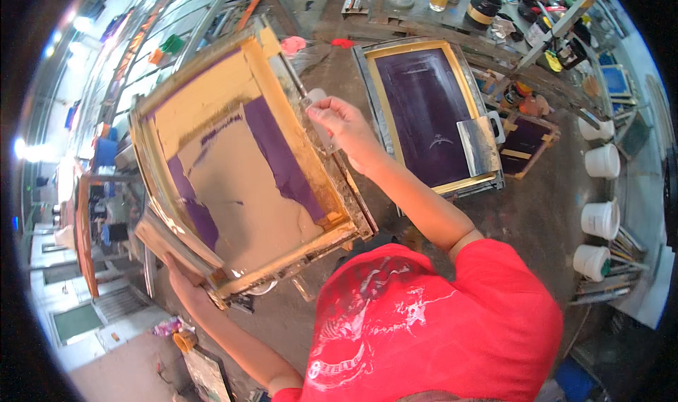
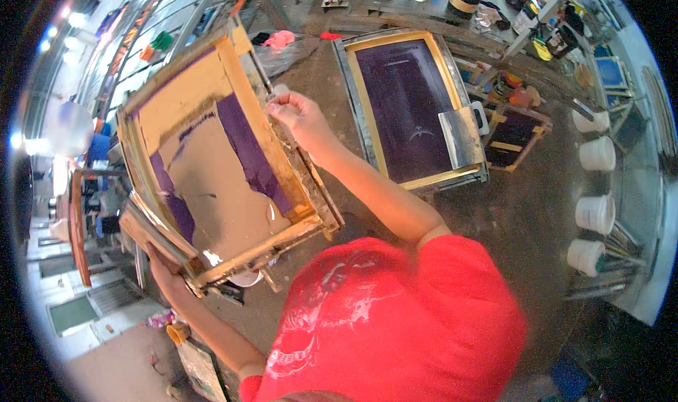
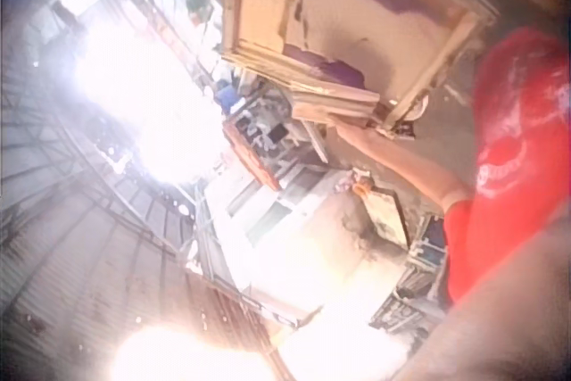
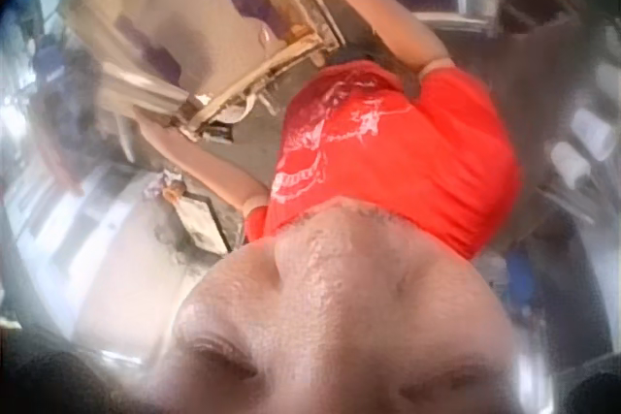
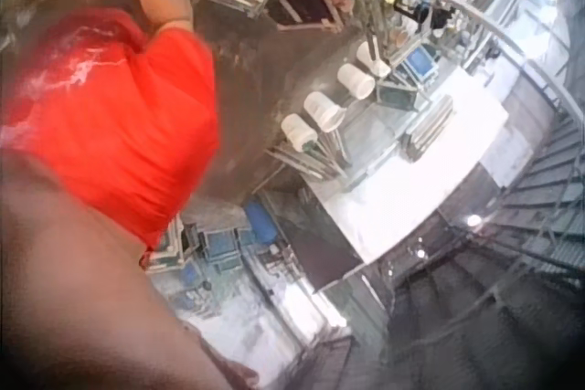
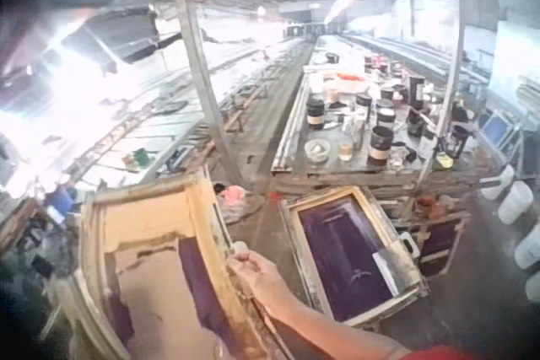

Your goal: The person prepares a screen printing frame by pouring and spreading ink with a squeegee. They then move to a conveyor belt and pull the squeegee across the screen to print a design onto a garment.

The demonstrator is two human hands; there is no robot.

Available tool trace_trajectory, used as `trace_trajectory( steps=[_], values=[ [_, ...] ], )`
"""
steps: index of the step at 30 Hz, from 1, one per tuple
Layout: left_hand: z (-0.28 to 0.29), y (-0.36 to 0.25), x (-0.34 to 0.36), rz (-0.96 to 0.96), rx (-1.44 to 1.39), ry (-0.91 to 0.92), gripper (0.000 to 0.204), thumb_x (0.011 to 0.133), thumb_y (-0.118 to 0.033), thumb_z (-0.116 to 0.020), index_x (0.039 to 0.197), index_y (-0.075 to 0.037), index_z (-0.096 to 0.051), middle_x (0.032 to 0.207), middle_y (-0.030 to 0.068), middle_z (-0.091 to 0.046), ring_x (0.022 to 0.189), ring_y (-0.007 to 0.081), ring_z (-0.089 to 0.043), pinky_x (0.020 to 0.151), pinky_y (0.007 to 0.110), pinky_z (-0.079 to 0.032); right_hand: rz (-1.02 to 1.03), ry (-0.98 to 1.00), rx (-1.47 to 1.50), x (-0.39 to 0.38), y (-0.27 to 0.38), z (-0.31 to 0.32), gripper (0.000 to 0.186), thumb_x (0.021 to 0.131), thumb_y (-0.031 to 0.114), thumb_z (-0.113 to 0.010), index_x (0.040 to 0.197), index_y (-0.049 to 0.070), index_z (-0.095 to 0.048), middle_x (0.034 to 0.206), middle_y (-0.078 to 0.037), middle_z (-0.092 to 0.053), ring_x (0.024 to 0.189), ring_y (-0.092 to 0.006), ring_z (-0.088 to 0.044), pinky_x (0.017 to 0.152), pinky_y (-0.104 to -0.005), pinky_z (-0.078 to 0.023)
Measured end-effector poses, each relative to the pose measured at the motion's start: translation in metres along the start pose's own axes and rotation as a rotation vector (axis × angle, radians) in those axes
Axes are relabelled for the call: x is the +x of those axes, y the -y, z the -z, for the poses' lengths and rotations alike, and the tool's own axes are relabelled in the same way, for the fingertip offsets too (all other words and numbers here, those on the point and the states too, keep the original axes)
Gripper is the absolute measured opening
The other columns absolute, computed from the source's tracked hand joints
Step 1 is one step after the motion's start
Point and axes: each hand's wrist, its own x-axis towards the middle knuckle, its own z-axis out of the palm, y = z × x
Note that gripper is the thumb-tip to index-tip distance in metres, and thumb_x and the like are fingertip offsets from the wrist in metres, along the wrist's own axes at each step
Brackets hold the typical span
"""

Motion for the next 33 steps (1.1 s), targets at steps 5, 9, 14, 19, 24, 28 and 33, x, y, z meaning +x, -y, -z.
trace_trajectory(
  steps=[5,9,14,19,24,28,33],
  values=[
    [-0.125,-0.059,0.106,0.030,-0.079,0.338,0.062,0.101,-0.045,-0.058,0.141,0.001,-0.047,0.131,0.0146,-0.061,0.116,0.0265,-0.063,0.096,0.042,-0.054,0.106,-0.282,-0.197,0.044,0.055,0.024,0.026,0.092,0.029,-0.068,0.108,0.009,-0.069,0.098,0.001,-0.067,0.090,-0.0080,-0.056,0.083,-0.0242,-0.042],
    [-0.256,-0.073,0.142,0.073,-0.071,0.535,0.067,0.098,-0.049,-0.060,0.143,-0.001,-0.047,0.134,0.0146,-0.060,0.122,0.0254,-0.059,0.104,0.041,-0.048,0.281,-0.492,-0.304,0.076,0.112,0.084,0.028,0.094,0.026,-0.065,0.112,0.004,-0.067,0.101,-0.001,-0.070,0.081,-0.0064,-0.055,0.077,-0.0230,-0.042],
    [-0.428,-0.085,0.164,0.212,-0.137,0.766,0.051,0.100,-0.047,-0.058,0.119,-0.001,-0.065,0.105,0.0065,-0.068,0.091,0.0151,-0.064,0.084,0.033,-0.052,0.252,-0.634,-0.441,0.101,0.199,0.195,0.043,0.097,0.025,-0.066,0.132,0.002,-0.057,0.120,-0.005,-0.066,0.107,-0.0143,-0.060,0.086,-0.0299,-0.044],
    [-0.573,-0.107,0.189,0.267,-0.240,1.092,0.050,0.099,-0.046,-0.062,0.113,0.002,-0.066,0.091,0.0032,-0.067,0.079,0.0096,-0.062,0.070,0.028,-0.052,0.275,-0.889,-0.564,0.118,0.276,0.253,0.050,0.101,0.034,-0.055,0.140,0.002,-0.053,0.141,-0.008,-0.054,0.129,-0.0177,-0.052,0.104,-0.0329,-0.034],
    [-0.670,-0.117,0.219,0.393,-0.243,1.334,0.053,0.099,-0.045,-0.062,0.121,0.003,-0.064,0.107,0.0056,-0.069,0.091,0.0116,-0.065,0.080,0.029,-0.053,0.257,-0.968,-0.529,0.153,0.316,0.274,0.054,0.102,0.035,-0.054,0.146,0.005,-0.046,0.143,-0.007,-0.053,0.132,-0.0168,-0.049,0.108,-0.0348,-0.030],
    [-0.750,-0.142,0.281,0.319,-0.289,1.398,0.052,0.099,-0.046,-0.062,0.120,0.002,-0.064,0.103,0.0028,-0.067,0.093,0.0087,-0.061,0.081,0.027,-0.050,0.237,-1.038,-0.584,0.237,0.347,0.254,0.054,0.102,0.035,-0.052,0.147,0.006,-0.045,0.143,-0.006,-0.052,0.135,-0.0169,-0.047,0.108,-0.0355,-0.028],
    [-0.870,-0.164,0.363,0.311,-0.254,1.424,0.052,0.100,-0.045,-0.061,0.120,0.002,-0.064,0.100,0.0011,-0.066,0.092,0.0087,-0.060,0.081,0.028,-0.049,0.308,-1.054,-0.547,0.351,0.354,0.271,0.048,0.102,0.035,-0.056,0.141,0.006,-0.051,0.131,-0.004,-0.060,0.103,-0.0100,-0.054,0.092,-0.0268,-0.037]
  ],
)
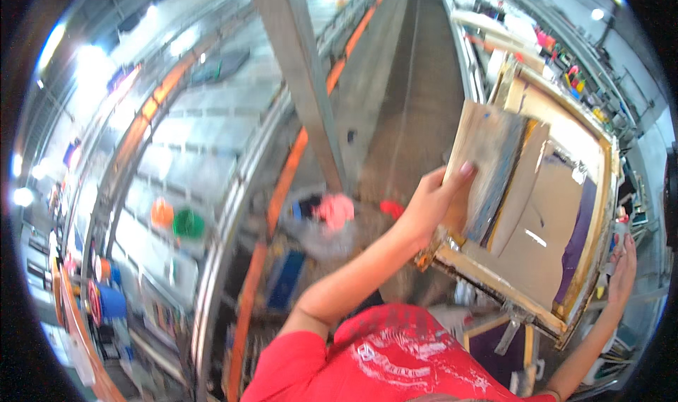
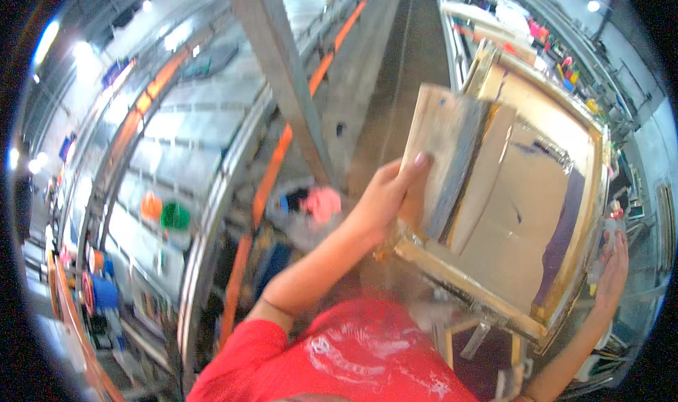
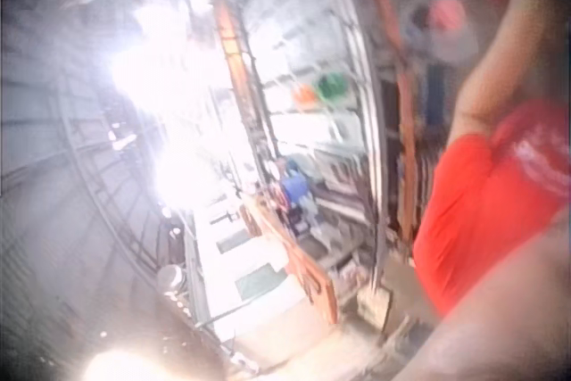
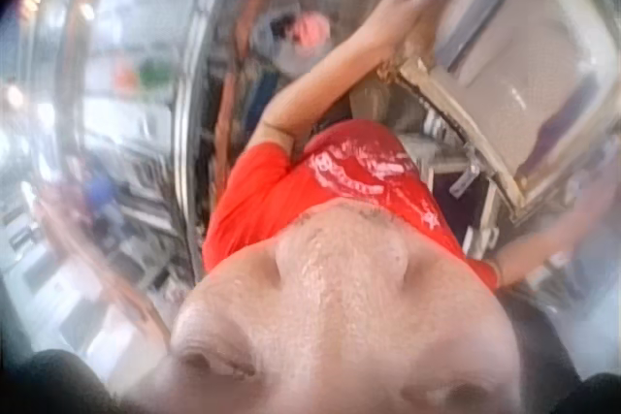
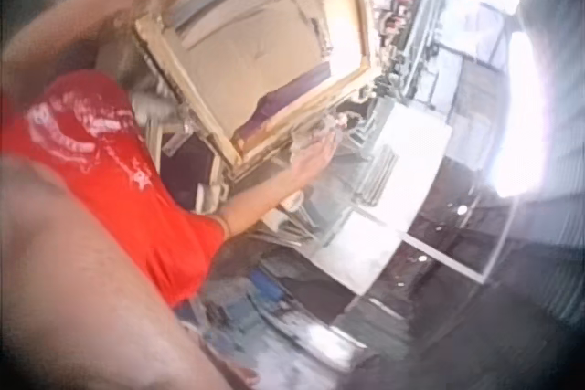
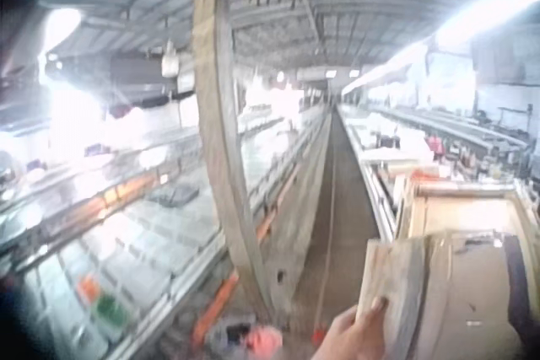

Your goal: The person prepares a screen printing frame by pouring and spreading ink with a squeegee. They then move to a conveyor belt and pull the squeegee across the screen to print a design onto a garment.

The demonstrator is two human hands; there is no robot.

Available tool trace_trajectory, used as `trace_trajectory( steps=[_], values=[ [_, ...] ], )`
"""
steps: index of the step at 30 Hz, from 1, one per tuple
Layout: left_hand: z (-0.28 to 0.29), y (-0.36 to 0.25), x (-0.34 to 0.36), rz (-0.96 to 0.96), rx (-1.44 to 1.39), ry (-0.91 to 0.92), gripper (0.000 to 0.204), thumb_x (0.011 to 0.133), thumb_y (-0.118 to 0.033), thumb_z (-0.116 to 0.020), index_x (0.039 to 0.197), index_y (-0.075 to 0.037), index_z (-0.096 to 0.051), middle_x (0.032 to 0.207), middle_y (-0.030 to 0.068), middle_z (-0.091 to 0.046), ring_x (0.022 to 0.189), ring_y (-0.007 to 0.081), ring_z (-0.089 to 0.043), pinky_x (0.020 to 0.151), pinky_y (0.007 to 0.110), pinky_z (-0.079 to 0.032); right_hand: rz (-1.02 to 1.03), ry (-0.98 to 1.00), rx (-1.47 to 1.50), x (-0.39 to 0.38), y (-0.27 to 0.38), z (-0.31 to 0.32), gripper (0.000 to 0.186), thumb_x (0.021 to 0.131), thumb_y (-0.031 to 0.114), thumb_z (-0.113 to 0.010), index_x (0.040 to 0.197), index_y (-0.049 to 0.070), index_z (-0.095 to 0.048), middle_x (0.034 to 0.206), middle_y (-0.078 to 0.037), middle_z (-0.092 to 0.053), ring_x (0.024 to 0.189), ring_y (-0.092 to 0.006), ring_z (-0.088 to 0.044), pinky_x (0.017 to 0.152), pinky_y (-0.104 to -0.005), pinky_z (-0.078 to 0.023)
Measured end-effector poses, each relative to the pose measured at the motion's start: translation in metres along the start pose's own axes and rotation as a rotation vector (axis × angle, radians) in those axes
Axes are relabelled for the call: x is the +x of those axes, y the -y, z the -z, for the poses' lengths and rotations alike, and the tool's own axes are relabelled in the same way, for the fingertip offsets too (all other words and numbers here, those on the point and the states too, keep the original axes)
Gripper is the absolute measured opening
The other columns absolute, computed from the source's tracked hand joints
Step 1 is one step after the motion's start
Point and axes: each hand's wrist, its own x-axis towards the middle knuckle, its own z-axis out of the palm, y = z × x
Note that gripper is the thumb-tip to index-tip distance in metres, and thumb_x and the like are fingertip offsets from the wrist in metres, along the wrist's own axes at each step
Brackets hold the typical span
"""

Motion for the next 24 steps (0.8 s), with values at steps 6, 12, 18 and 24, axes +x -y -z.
trace_trajectory(
  steps=[6,12,18,24],
  values=[
    [0.054,-0.105,0.122,-0.002,0.051,-0.084,0.052,0.100,-0.045,-0.060,0.122,0.003,-0.062,0.107,0.0044,-0.067,0.097,0.0114,-0.063,0.085,0.029,-0.051,0.108,-0.112,-0.105,0.086,0.053,-0.176,0.036,0.100,0.035,-0.060,0.126,0.009,-0.060,0.115,0.000,-0.065,0.080,-0.0045,-0.047,0.075,-0.0199,-0.038],
    [0.134,-0.134,0.256,0.013,0.002,-0.152,0.051,0.099,-0.043,-0.063,0.120,0.003,-0.063,0.108,0.0053,-0.069,0.095,0.0112,-0.065,0.083,0.027,-0.053,0.059,0.044,0.109,0.200,0.033,-0.309,0.041,0.103,0.030,-0.057,0.134,0.003,-0.057,0.118,0.000,-0.064,0.087,-0.0061,-0.056,0.072,-0.0227,-0.044],
    [0.213,-0.157,0.448,-0.096,0.076,-0.325,0.049,0.097,-0.041,-0.067,0.119,0.003,-0.064,0.106,0.0053,-0.069,0.090,0.0113,-0.066,0.078,0.029,-0.055,0.096,0.125,0.074,0.400,-0.002,-0.462,0.031,0.101,0.028,-0.056,0.123,0.008,-0.064,0.104,-0.001,-0.069,0.074,-0.0050,-0.055,0.067,-0.0209,-0.044],
    [0.286,-0.230,0.601,-0.193,0.184,-0.534,0.050,0.096,-0.042,-0.068,0.116,0.003,-0.065,0.103,0.0075,-0.070,0.089,0.0149,-0.068,0.076,0.031,-0.057,-0.032,0.285,0.303,0.560,0.027,-0.655,0.016,0.097,0.021,-0.064,0.107,0.010,-0.066,0.094,-0.001,-0.068,0.067,-0.0046,-0.051,0.061,-0.0203,-0.041]
  ],
)
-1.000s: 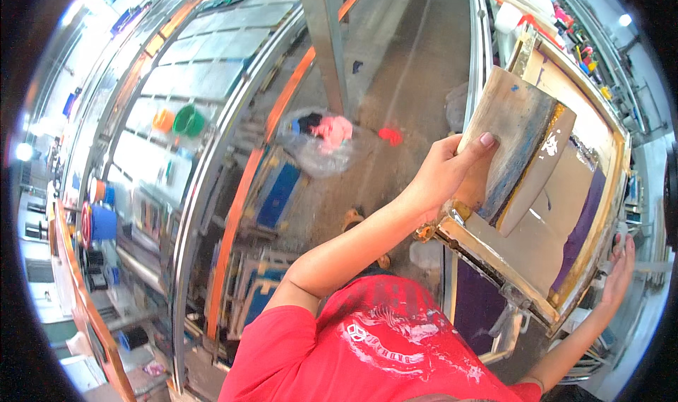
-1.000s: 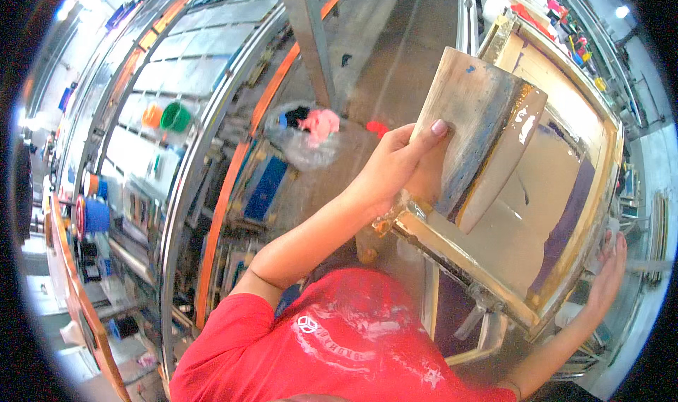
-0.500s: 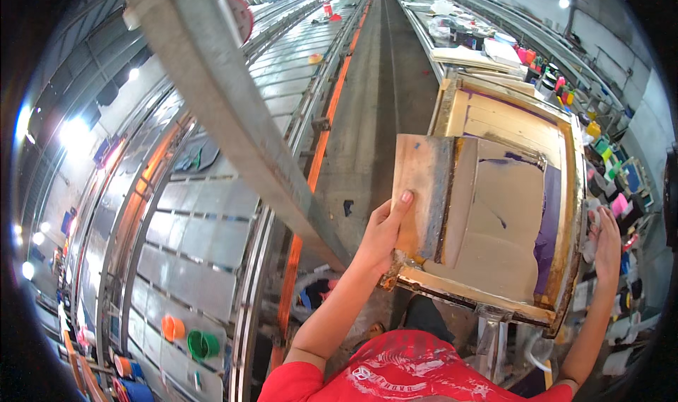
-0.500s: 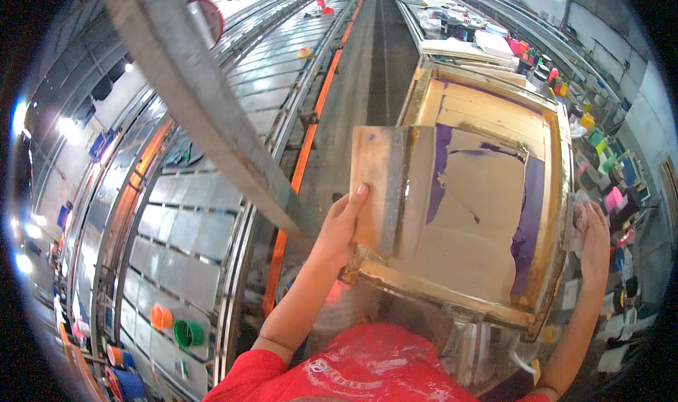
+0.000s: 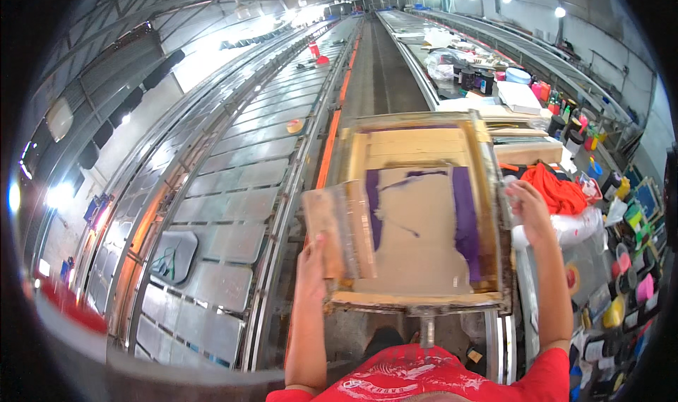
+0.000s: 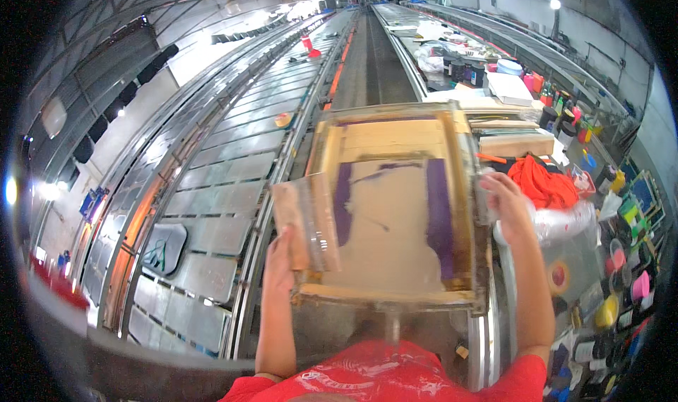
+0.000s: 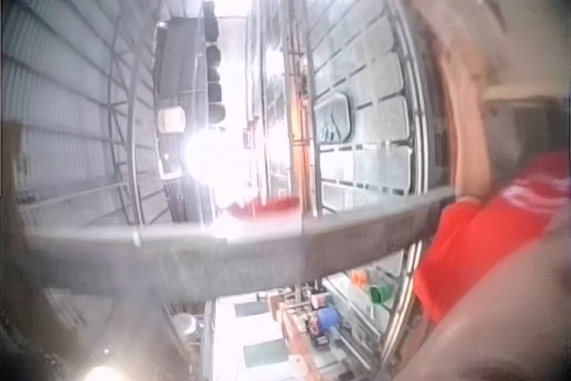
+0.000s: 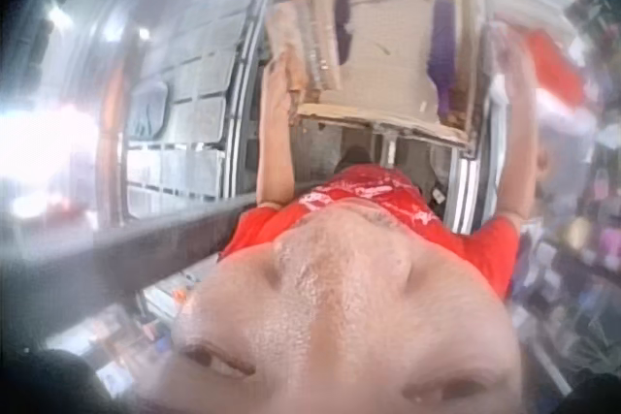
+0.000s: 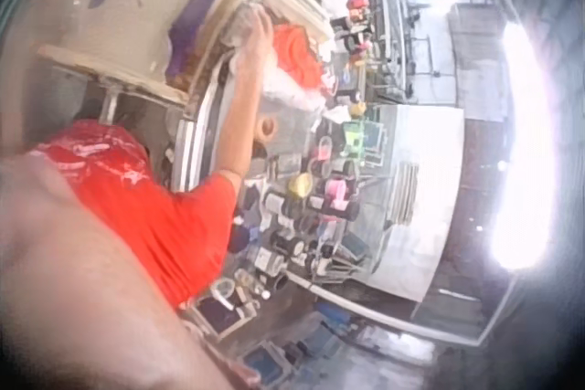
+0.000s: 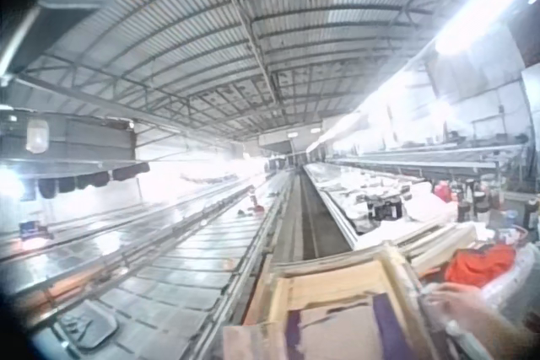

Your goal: The person prepares a screen printing frame by pouring and spreading ink with a squeegee. They then move to a conveyor belt and pull the squeegee across the screen to print a design onto a garment.

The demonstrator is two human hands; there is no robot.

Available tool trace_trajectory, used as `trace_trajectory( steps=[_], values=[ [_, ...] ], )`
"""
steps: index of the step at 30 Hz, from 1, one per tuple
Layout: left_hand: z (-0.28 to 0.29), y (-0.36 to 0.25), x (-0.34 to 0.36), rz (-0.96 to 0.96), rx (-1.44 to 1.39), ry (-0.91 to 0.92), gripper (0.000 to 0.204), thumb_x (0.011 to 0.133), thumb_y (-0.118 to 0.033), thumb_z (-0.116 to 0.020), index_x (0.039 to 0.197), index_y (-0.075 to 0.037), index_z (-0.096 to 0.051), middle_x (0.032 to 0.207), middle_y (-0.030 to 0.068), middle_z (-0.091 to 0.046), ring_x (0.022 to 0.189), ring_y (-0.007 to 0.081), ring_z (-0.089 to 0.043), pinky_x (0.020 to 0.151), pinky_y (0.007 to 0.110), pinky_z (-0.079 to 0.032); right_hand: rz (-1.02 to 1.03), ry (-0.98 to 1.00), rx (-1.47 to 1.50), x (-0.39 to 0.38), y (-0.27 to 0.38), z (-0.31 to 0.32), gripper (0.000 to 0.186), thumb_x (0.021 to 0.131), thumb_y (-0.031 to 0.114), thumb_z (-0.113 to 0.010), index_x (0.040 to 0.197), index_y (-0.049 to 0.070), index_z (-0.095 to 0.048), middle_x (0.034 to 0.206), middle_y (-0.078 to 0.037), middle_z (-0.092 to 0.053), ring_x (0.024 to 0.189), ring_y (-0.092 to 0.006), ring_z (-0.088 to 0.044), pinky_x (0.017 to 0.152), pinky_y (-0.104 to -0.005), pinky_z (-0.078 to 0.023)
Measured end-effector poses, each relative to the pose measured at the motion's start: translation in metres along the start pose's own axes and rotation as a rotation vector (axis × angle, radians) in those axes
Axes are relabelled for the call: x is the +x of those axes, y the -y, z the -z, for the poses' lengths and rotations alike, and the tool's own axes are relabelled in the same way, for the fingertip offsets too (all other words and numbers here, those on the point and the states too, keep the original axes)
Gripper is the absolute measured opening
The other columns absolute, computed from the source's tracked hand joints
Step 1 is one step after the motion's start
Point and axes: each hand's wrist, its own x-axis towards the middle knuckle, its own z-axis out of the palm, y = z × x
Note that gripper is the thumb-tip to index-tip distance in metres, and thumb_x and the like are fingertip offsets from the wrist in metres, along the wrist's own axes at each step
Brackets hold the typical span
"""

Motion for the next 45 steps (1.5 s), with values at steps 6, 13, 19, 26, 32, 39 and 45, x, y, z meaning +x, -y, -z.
trace_trajectory(
  steps=[6,13,19,26,32,39,45],
  values=[
    [0.034,0.005,0.145,-0.053,-0.029,-0.294,0.065,0.091,-0.047,-0.073,0.126,0.005,-0.057,0.113,0.0111,-0.065,0.100,0.0202,-0.065,0.084,0.035,-0.055,-0.120,0.221,0.112,0.178,-0.057,-0.128,0.011,0.093,0.018,-0.071,0.099,0.010,-0.067,0.088,0.004,-0.062,0.067,-0.0032,-0.048,0.062,-0.0214,-0.039],
    [-0.021,-0.040,0.375,-0.075,-0.060,-0.301,0.060,0.094,-0.045,-0.069,0.126,0.005,-0.058,0.116,0.0097,-0.065,0.101,0.0201,-0.064,0.087,0.036,-0.053,-0.157,0.298,0.138,0.413,-0.055,-0.243,0.012,0.094,0.020,-0.069,0.096,0.010,-0.065,0.085,0.004,-0.060,0.064,-0.0029,-0.048,0.061,-0.0215,-0.038],
    [-0.090,-0.077,0.561,0.050,-0.048,-0.134,0.051,0.097,-0.041,-0.067,0.121,0.004,-0.062,0.112,0.0084,-0.067,0.100,0.0181,-0.066,0.086,0.035,-0.055,-0.163,0.166,0.176,0.557,-0.054,-0.260,0.015,0.094,0.020,-0.068,0.102,0.008,-0.063,0.091,-0.001,-0.063,0.066,-0.0057,-0.049,0.062,-0.0226,-0.040],
    [-0.187,-0.071,0.798,0.109,0.018,0.005,0.057,0.093,-0.042,-0.071,0.125,0.004,-0.060,0.115,0.0094,-0.067,0.102,0.0198,-0.067,0.086,0.036,-0.055,-0.129,-0.007,0.155,0.737,-0.080,-0.277,0.015,0.094,0.019,-0.068,0.104,0.009,-0.063,0.090,0.001,-0.062,0.067,-0.0040,-0.048,0.062,-0.0214,-0.039],
    [-0.234,-0.076,1.017,0.106,0.165,-0.033,0.074,0.084,-0.053,-0.077,0.127,0.005,-0.059,0.120,0.0114,-0.066,0.104,0.0220,-0.066,0.087,0.037,-0.055,-0.106,0.046,0.191,0.950,-0.114,-0.343,0.013,0.094,0.020,-0.068,0.103,0.010,-0.064,0.087,0.004,-0.060,0.068,-0.0041,-0.049,0.064,-0.0214,-0.040],
    [-0.215,-0.127,1.308,0.206,0.429,0.045,0.091,0.082,-0.067,-0.070,0.139,0.002,-0.054,0.135,0.0157,-0.061,0.123,0.0281,-0.059,0.101,0.043,-0.047,-0.106,0.338,0.263,1.130,-0.165,-0.503,0.017,0.093,0.022,-0.067,0.103,0.007,-0.067,0.094,0.004,-0.060,0.082,-0.0081,-0.050,0.073,-0.0239,-0.039],
    [-0.221,-0.157,1.513,0.266,0.488,-0.033,0.089,0.085,-0.065,-0.068,0.137,0.006,-0.055,0.135,0.0162,-0.061,0.121,0.0264,-0.060,0.101,0.037,-0.046,-0.333,0.619,0.141,1.225,-0.184,-0.568,0.015,0.098,0.016,-0.063,0.106,0.004,-0.060,0.103,0.000,-0.061,0.094,-0.0093,-0.056,0.086,-0.0253,-0.044]
  ],
)
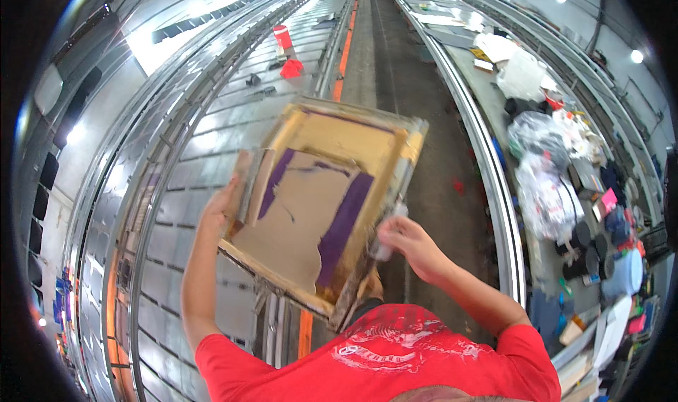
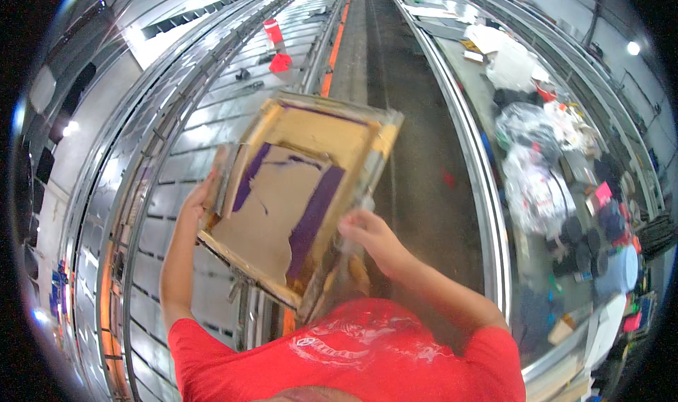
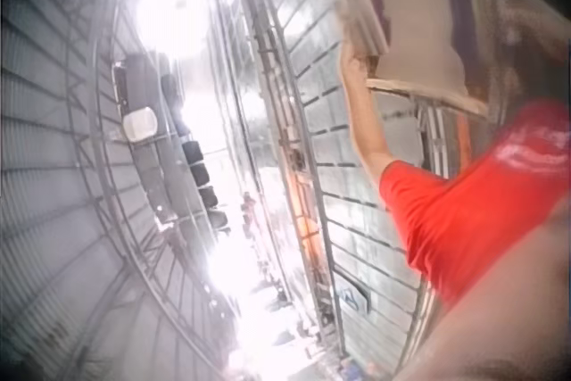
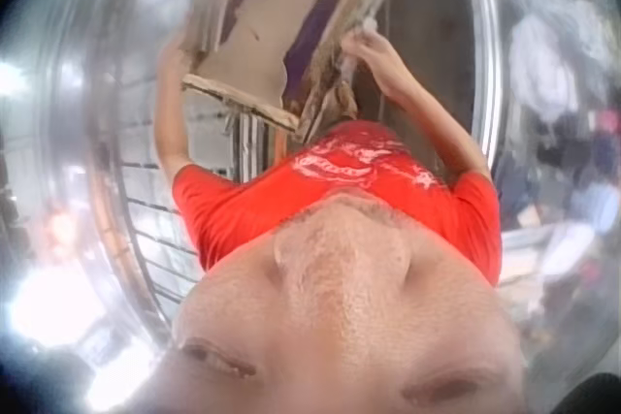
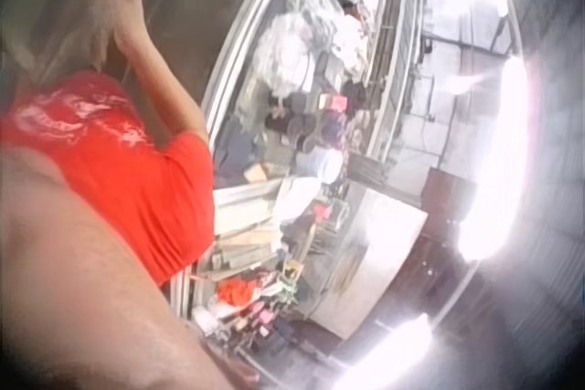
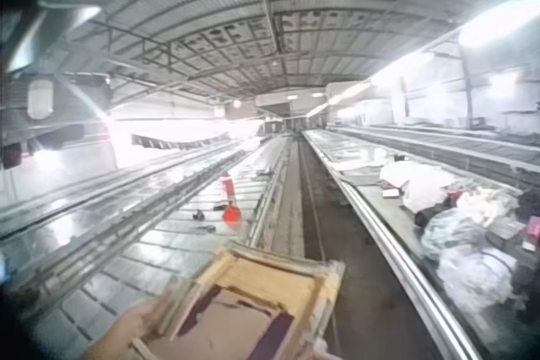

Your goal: The person prepares a screen printing frame by pouring and spreading ink with a squeegee. They then move to a conveyor belt and pull the squeegee across the screen to print a design onto a garment.

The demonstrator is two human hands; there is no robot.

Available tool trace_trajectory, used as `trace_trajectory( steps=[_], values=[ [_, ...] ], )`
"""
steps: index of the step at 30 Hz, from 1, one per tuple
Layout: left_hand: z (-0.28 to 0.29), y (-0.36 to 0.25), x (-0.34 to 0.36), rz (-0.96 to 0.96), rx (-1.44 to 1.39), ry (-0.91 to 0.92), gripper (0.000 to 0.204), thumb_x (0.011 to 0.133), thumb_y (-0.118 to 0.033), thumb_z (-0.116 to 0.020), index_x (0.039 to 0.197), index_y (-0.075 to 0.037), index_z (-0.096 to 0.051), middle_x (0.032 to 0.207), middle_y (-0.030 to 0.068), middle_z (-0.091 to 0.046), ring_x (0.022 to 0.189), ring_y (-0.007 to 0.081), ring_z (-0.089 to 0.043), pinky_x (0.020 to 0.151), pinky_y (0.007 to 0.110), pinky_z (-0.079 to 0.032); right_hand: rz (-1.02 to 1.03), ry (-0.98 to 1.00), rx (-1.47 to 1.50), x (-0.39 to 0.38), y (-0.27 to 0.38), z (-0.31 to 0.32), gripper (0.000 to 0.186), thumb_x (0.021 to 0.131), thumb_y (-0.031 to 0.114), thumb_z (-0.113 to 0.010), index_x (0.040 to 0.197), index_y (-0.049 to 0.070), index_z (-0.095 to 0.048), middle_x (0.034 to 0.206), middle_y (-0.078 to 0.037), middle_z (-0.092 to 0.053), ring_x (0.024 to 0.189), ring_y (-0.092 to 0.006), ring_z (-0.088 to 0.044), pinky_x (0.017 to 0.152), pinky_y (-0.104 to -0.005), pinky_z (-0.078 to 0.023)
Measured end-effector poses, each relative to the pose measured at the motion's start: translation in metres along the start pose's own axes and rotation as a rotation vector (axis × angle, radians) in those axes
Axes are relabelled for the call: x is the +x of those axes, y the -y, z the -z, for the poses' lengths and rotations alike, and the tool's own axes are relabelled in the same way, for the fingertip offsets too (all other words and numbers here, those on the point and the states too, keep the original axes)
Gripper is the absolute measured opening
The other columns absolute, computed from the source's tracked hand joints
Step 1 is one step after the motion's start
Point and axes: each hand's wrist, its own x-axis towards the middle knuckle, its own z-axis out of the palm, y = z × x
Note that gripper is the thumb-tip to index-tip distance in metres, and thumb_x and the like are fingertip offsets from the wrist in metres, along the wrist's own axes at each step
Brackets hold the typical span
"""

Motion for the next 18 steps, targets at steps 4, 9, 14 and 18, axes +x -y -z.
trace_trajectory(
  steps=[4,9,14,18],
  values=[
    [-0.077,-0.051,0.071,0.004,-0.013,0.125,0.087,0.087,-0.064,-0.069,0.133,0.009,-0.057,0.130,0.0148,-0.063,0.116,0.0246,-0.062,0.098,0.035,-0.048,-0.158,0.025,0.004,0.039,0.042,0.044,0.013,0.098,0.013,-0.064,0.105,0.003,-0.059,0.116,-0.003,-0.062,0.115,-0.0123,-0.058,0.097,-0.0277,-0.044],
    [-0.130,-0.120,0.218,-0.026,0.060,0.177,0.087,0.086,-0.064,-0.069,0.130,0.010,-0.058,0.125,0.0148,-0.064,0.111,0.0230,-0.063,0.094,0.036,-0.050,-0.129,0.258,-0.437,0.134,0.105,0.116,0.009,0.096,0.005,-0.064,0.096,-0.003,-0.067,0.110,-0.011,-0.071,0.107,-0.0154,-0.065,0.091,-0.0296,-0.050],
    [-0.205,-0.183,0.342,-0.077,0.073,0.195,0.086,0.086,-0.064,-0.070,0.126,0.011,-0.060,0.122,0.0154,-0.066,0.107,0.0219,-0.064,0.091,0.035,-0.050,0.184,0.299,-0.495,0.201,0.211,0.201,0.033,0.100,0.022,-0.056,0.093,-0.006,-0.073,0.101,-0.016,-0.075,0.089,-0.0239,-0.072,0.078,-0.0338,-0.055],
    [-0.241,-0.228,0.465,-0.125,0.103,0.208,0.083,0.086,-0.063,-0.070,0.123,0.011,-0.063,0.116,0.0130,-0.068,0.103,0.0193,-0.065,0.088,0.034,-0.051,0.616,0.904,-0.586,0.277,0.335,0.246,0.019,0.102,0.025,-0.056,0.115,0.017,-0.069,0.122,-0.011,-0.069,0.103,-0.0182,-0.069,0.078,-0.0287,-0.051]
  ],
)
